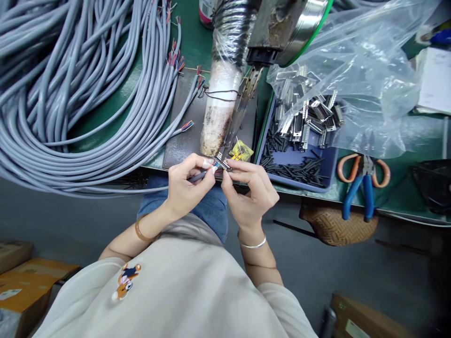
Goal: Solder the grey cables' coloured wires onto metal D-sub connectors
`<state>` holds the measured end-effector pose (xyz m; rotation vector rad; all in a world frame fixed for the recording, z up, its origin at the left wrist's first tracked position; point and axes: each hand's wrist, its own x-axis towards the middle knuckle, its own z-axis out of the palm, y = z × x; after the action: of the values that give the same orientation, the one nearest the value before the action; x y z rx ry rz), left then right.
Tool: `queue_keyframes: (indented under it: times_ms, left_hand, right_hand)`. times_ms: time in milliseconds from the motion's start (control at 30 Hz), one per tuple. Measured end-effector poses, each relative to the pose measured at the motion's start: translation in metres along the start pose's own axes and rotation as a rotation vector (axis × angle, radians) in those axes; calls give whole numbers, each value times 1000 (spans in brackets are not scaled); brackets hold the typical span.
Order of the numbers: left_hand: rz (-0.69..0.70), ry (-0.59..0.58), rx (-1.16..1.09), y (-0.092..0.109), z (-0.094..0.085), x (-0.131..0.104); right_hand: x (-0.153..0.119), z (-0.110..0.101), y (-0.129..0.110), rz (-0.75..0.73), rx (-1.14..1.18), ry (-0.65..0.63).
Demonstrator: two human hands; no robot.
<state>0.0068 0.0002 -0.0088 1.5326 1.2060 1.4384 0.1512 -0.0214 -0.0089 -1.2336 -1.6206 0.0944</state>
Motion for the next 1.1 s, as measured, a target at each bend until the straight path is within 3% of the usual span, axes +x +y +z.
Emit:
queue_keyframes:
  times_ms: [367,600,1100]
  left_hand:
    - [-89,-24,-30,0,-1,-3]
    - [-3,-79,-48,-1,-5,-5]
    - [115,-72,10,-3,-4,2]
  right_hand:
    - [-3,-1,-1,-36,-38,-7]
    - [-3,-1,-2,38,31,-5]
    - [1,2,-1,19,11,-3]
